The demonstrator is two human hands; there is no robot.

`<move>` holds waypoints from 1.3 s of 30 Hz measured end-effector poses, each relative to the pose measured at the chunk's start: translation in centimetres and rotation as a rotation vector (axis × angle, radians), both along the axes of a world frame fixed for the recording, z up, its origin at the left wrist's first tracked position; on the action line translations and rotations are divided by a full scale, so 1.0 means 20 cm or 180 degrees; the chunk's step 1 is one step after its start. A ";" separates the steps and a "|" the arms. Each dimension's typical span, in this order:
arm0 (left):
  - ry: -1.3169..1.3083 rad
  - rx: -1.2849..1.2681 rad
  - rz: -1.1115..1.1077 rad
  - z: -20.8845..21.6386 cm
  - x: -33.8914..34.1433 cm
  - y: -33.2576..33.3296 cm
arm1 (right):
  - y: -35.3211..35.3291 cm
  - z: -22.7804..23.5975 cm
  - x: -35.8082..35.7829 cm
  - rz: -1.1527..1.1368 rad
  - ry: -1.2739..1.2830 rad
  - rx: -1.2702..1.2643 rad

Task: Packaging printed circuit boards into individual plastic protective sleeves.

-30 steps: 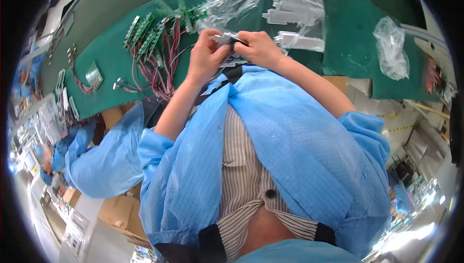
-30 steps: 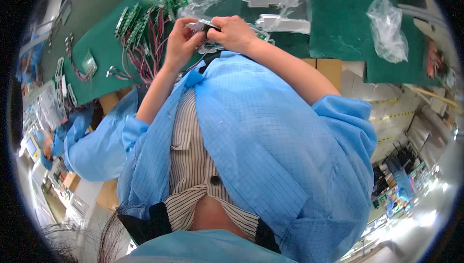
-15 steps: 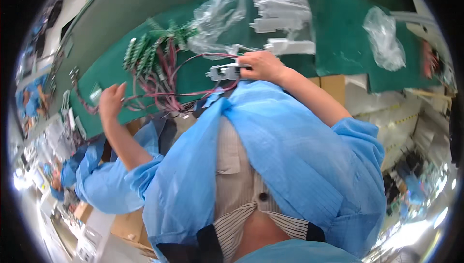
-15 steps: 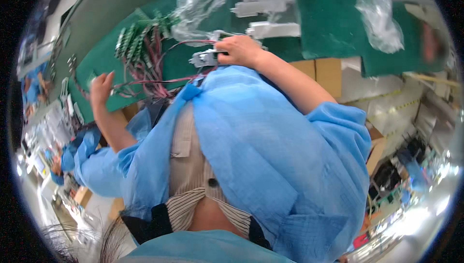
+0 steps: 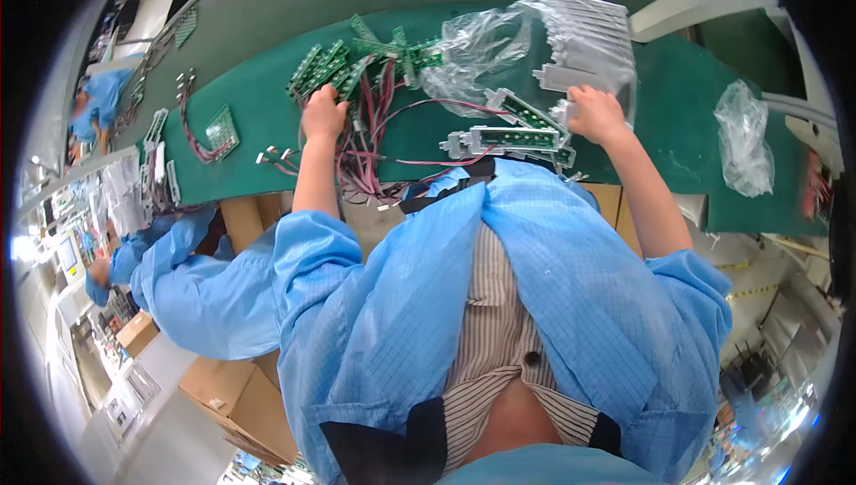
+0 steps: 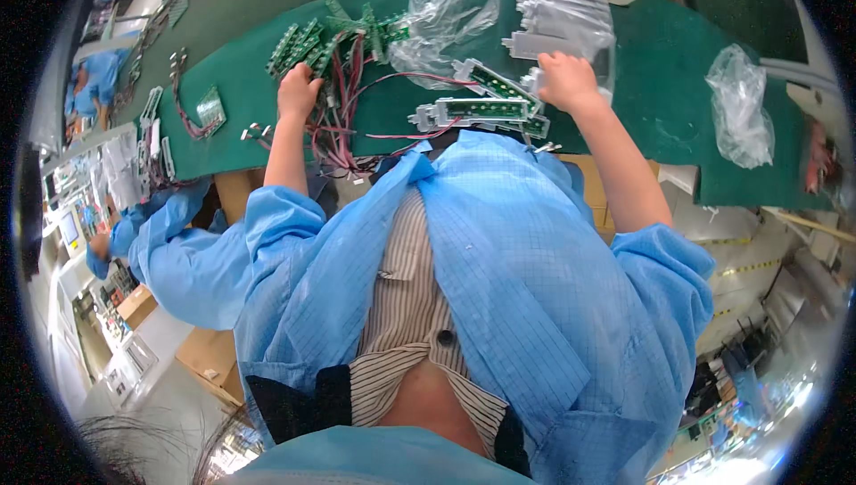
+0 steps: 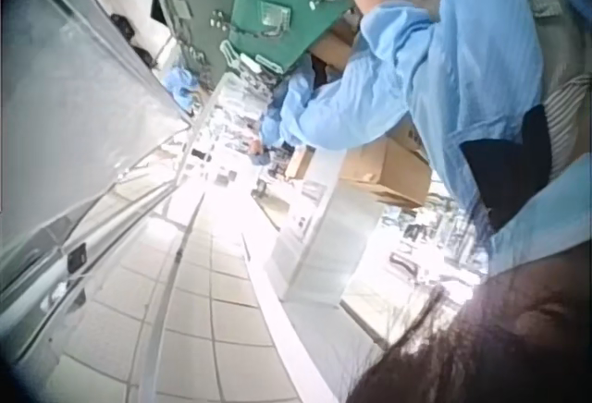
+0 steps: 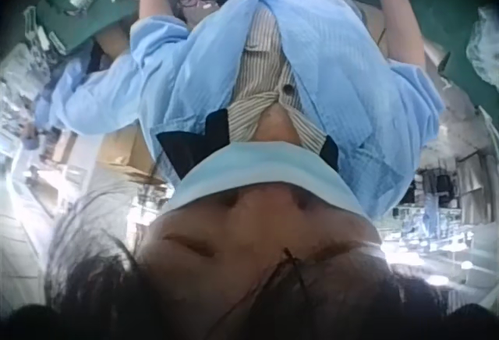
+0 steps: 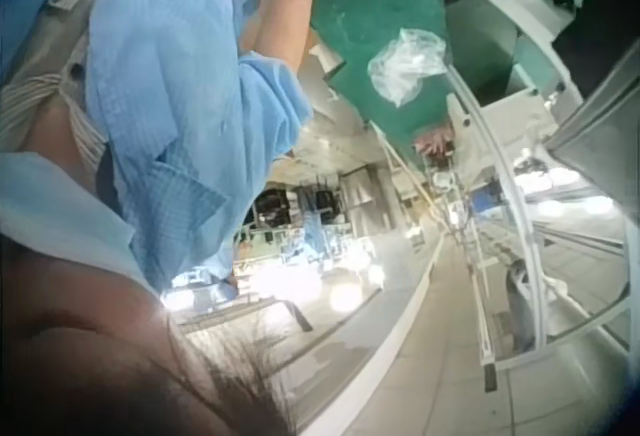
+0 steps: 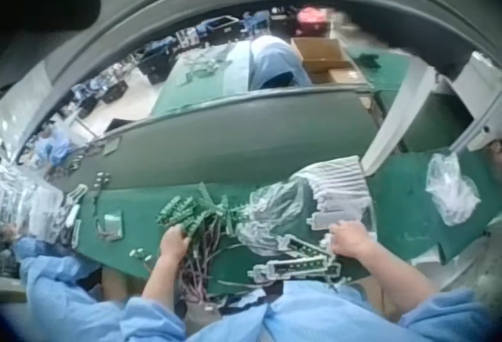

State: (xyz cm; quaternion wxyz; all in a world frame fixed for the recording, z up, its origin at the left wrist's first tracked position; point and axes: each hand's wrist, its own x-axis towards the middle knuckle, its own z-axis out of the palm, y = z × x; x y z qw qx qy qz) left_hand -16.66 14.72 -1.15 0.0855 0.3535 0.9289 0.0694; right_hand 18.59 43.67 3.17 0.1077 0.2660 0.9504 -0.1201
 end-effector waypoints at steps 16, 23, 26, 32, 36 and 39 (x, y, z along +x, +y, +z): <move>-0.2300 0.3800 0.0188 0.74 0.12 0.37 | 0.10 0.07 -0.11 -0.0809 0.1616 -0.2097; -0.3456 0.2955 0.0004 0.53 0.46 0.58 | -0.16 -0.26 -0.54 0.0378 0.2303 0.1767; -0.3721 0.2638 0.0165 0.41 0.44 0.49 | -0.27 -0.34 -0.45 0.0683 0.1090 0.0600; -0.3543 0.2533 0.0016 0.30 0.35 0.48 | -0.18 -0.30 -0.42 -0.0451 0.1669 0.0489; -0.3816 0.2156 -0.0459 0.48 0.41 0.53 | -0.12 -0.22 -0.47 -0.1132 0.1038 -0.2261; -0.3858 0.1823 -0.0617 0.53 0.52 0.56 | -0.33 -0.19 -0.40 -0.0556 0.1669 -0.2127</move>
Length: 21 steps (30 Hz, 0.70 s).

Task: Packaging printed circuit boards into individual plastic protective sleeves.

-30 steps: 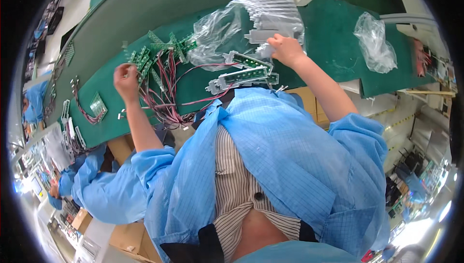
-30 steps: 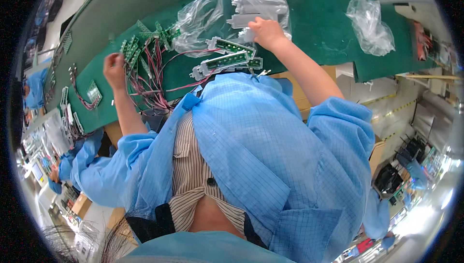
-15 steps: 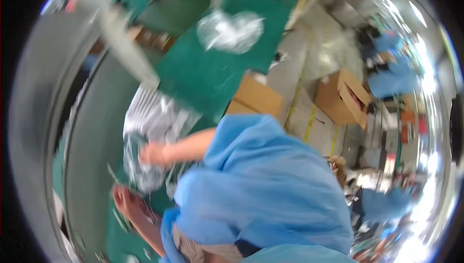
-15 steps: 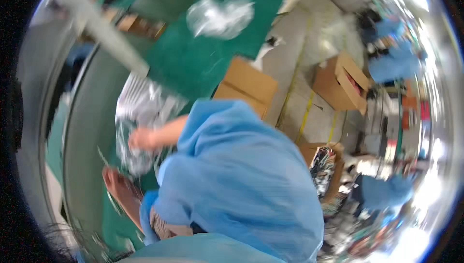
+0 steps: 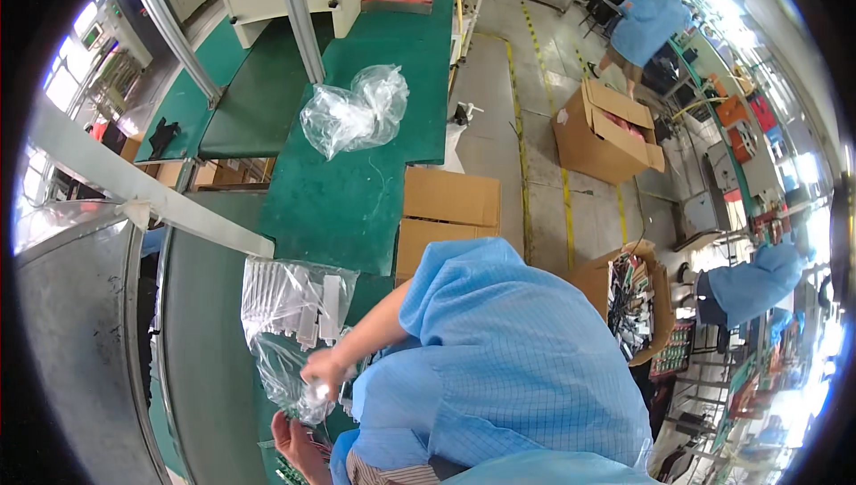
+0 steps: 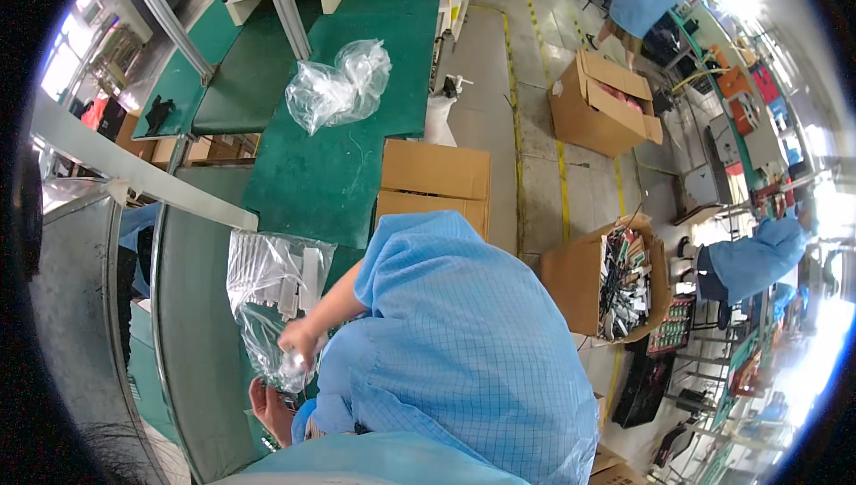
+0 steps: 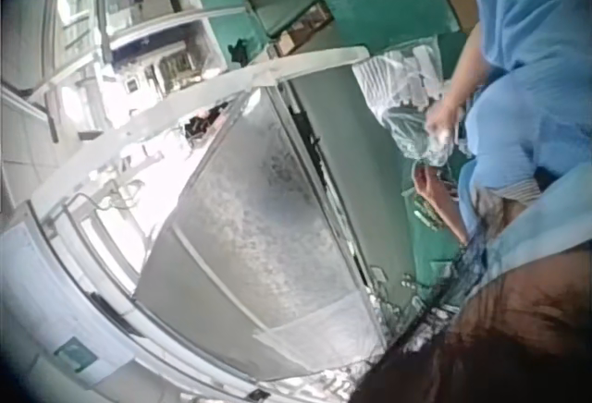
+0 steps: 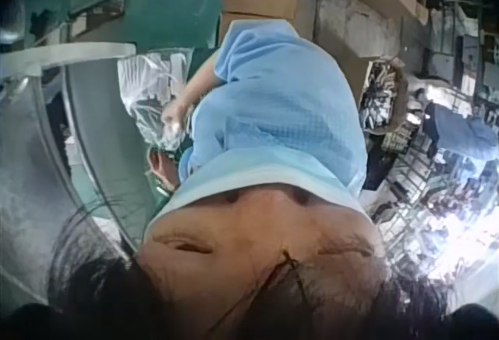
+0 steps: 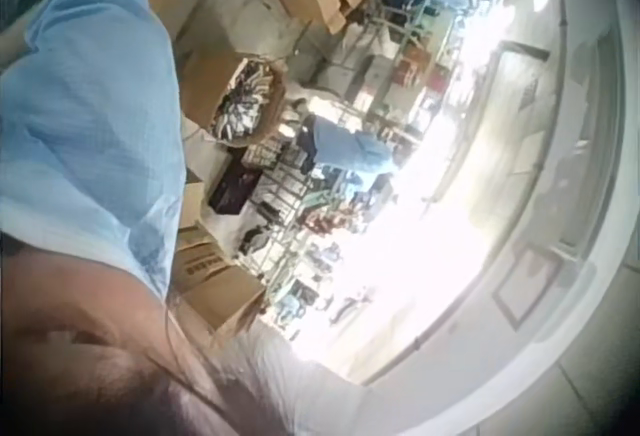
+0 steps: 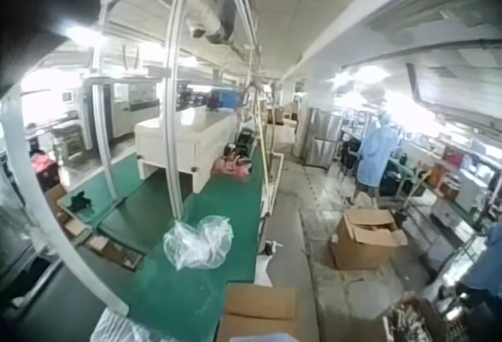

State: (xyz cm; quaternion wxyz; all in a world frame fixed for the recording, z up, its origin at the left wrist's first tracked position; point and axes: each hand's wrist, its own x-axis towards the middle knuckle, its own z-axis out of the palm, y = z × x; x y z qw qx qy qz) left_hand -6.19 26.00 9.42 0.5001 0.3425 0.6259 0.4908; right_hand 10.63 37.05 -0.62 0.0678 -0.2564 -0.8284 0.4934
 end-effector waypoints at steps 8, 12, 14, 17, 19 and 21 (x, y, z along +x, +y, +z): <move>0.0165 -0.0063 -0.0844 -0.18 0.04 -0.12 | -0.14 0.17 0.22 0.0659 0.0483 -0.1572; -0.0028 -0.0070 -0.0606 -0.11 0.05 -0.15 | -0.08 0.07 0.12 0.1825 -0.0272 -0.0014; 0.0600 0.0451 -0.0077 -0.07 0.03 -0.15 | -0.08 0.07 0.13 0.1470 0.0182 -0.0456; 0.0968 0.0543 0.0609 0.01 0.02 -0.15 | -0.09 0.12 0.18 0.0323 0.0668 -0.1623; 0.1232 0.0861 0.0339 0.00 -0.02 -0.12 | 0.00 0.14 0.25 -0.0477 0.0626 -0.2885; 0.1554 0.0445 0.0325 -0.06 0.03 -0.03 | 0.11 0.28 0.35 -0.0849 0.0593 -0.3840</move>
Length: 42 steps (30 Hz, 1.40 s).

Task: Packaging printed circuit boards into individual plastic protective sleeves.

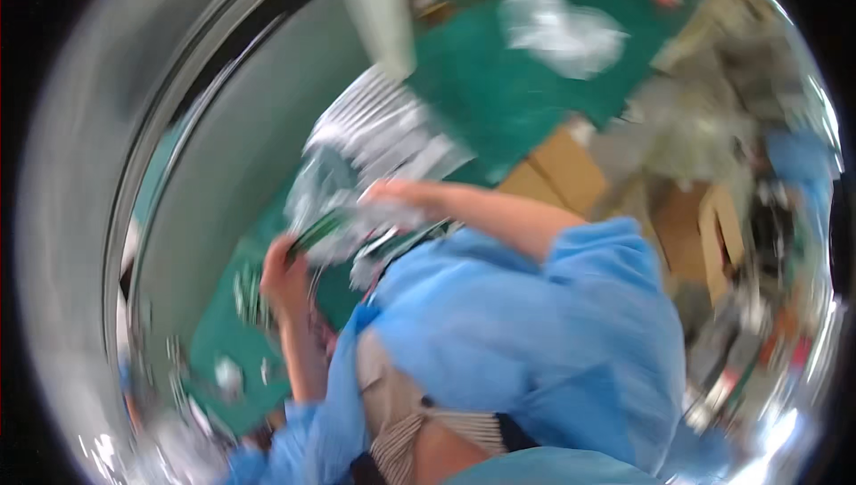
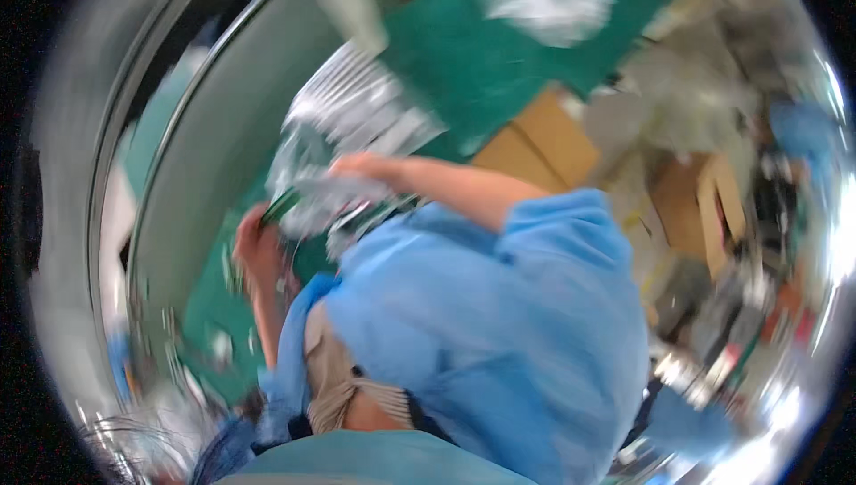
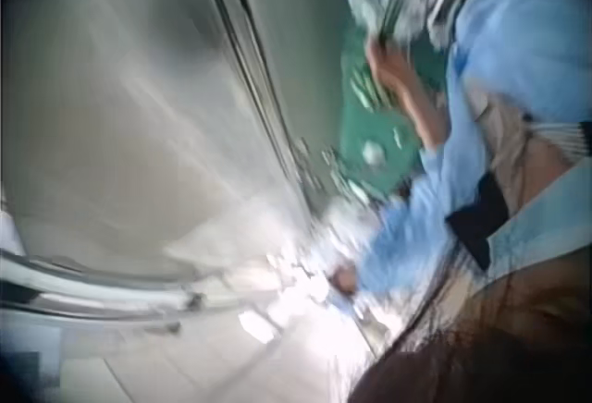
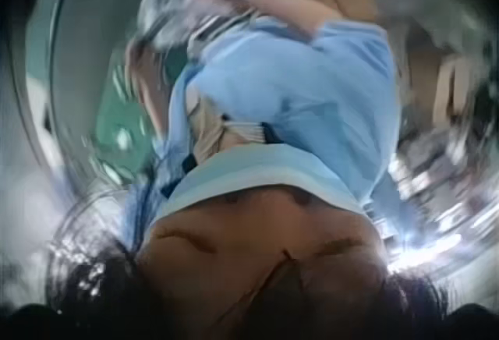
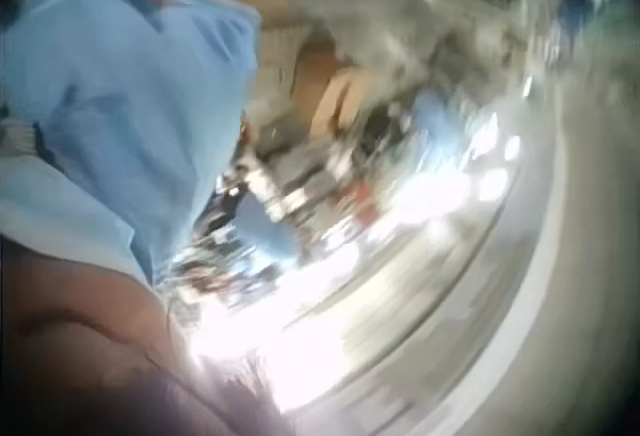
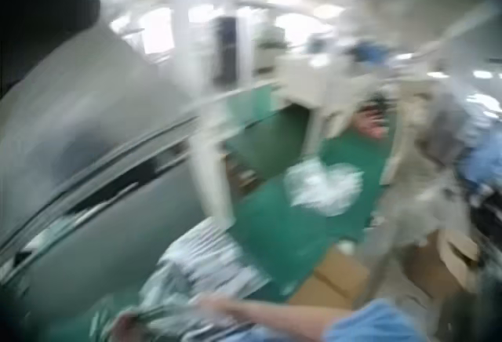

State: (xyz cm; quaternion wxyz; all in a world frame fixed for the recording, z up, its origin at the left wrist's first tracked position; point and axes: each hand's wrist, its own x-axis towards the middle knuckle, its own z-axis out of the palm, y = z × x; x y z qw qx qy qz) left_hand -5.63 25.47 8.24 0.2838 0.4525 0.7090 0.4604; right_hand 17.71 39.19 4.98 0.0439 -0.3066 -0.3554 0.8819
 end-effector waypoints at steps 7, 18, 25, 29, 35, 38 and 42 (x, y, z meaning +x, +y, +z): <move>0.2202 0.0628 -0.0911 0.15 0.23 0.13 | 0.04 0.11 -0.10 0.0218 0.0231 -0.0223; 0.1943 0.0642 -0.1286 0.10 0.22 0.14 | 0.01 0.07 -0.10 0.0365 0.0347 -0.0341; 0.2140 0.0564 -0.1333 0.13 0.20 0.14 | 0.00 0.08 -0.14 0.0467 0.0105 -0.0109; 0.1853 0.0603 -0.1403 0.09 0.18 0.14 | 0.00 0.10 -0.13 0.0470 0.0032 -0.0227; 0.1657 0.0785 -0.1464 0.06 0.17 0.16 | -0.01 0.12 -0.15 0.0463 0.0019 0.0159; 0.1711 0.0819 -0.1503 0.05 0.16 0.18 | -0.02 0.17 -0.15 0.0425 -0.0291 -0.0045; 0.1511 0.0549 -0.1551 0.02 0.17 0.12 | -0.03 0.09 -0.11 0.0909 -0.0067 0.0104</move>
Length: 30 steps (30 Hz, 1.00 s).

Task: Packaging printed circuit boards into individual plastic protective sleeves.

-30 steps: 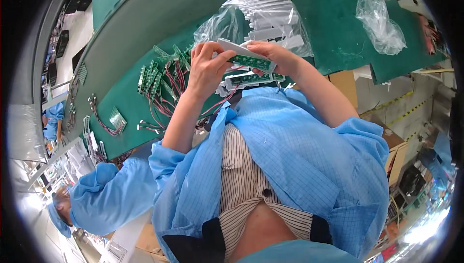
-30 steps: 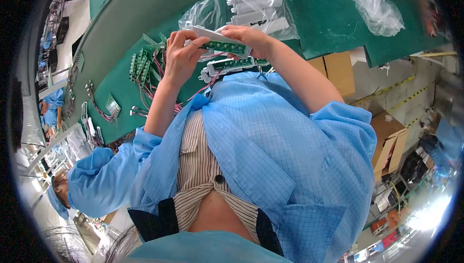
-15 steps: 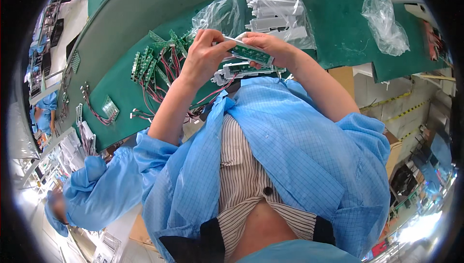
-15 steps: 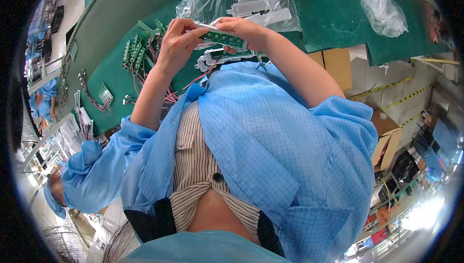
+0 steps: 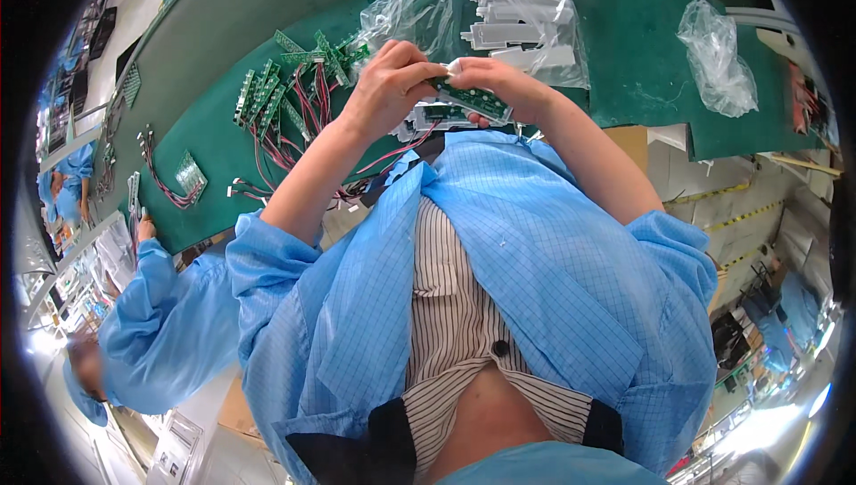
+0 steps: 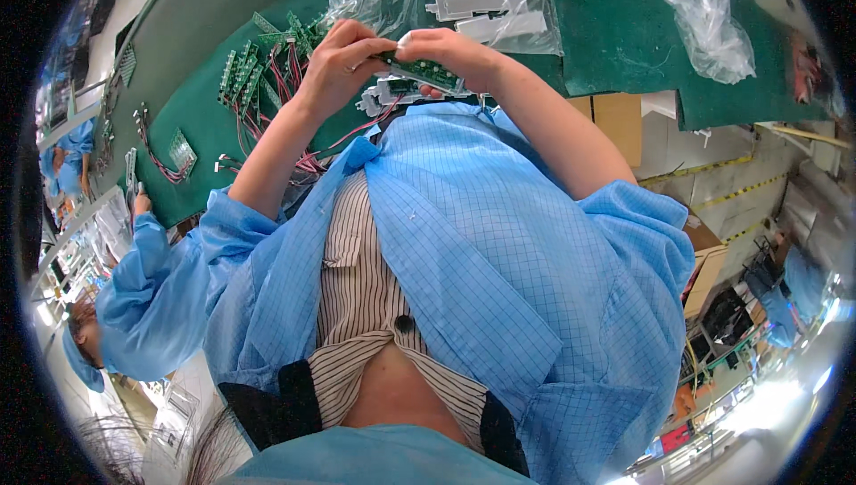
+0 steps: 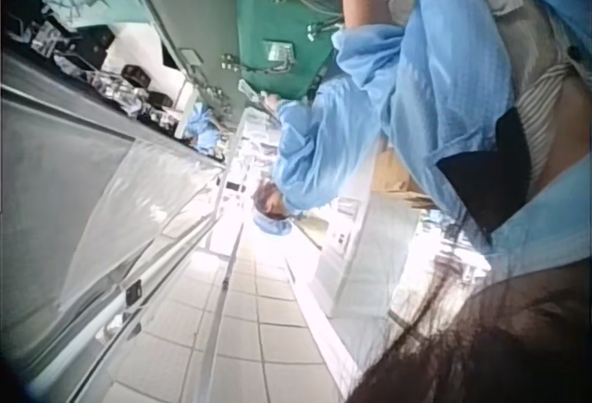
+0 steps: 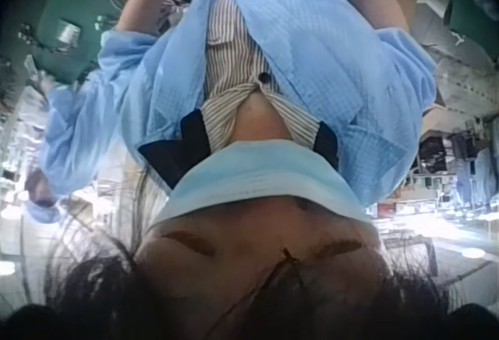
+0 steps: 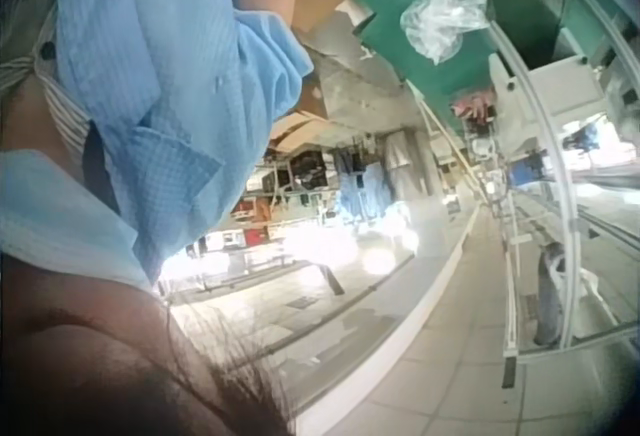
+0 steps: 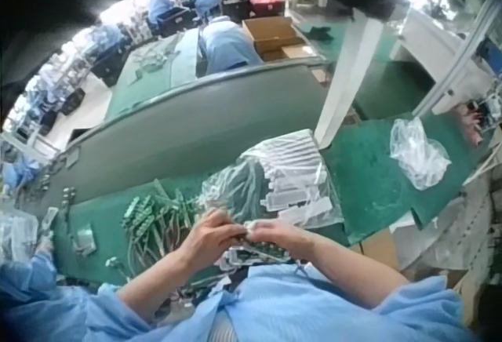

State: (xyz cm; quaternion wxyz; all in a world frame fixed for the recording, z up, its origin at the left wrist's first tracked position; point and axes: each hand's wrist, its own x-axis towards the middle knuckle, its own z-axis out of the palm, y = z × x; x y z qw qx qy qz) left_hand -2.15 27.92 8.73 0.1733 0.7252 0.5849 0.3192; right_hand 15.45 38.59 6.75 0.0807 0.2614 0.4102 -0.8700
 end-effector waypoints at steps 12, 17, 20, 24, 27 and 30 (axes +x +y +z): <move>0.0052 0.0175 0.1081 0.03 -0.05 -0.12 | -0.06 0.01 -0.04 -0.0048 0.0264 0.0804; -0.3223 -0.1399 0.1300 -0.07 -0.07 -0.16 | -0.11 0.00 -0.05 -0.0049 0.0411 0.1112; -0.3166 -0.1371 0.1313 -0.08 -0.02 -0.17 | -0.09 -0.03 -0.04 0.0452 0.0419 0.1912; -0.3380 -0.1091 0.1187 -0.06 0.02 -0.15 | -0.11 -0.04 -0.07 0.0525 0.0103 0.2020; -0.3487 -0.1141 0.1088 -0.06 0.01 -0.16 | -0.14 -0.06 -0.07 0.0324 0.0244 0.2087; -0.3297 -0.1117 0.1221 -0.06 0.02 -0.16 | -0.15 -0.05 -0.07 0.0441 0.0244 0.2560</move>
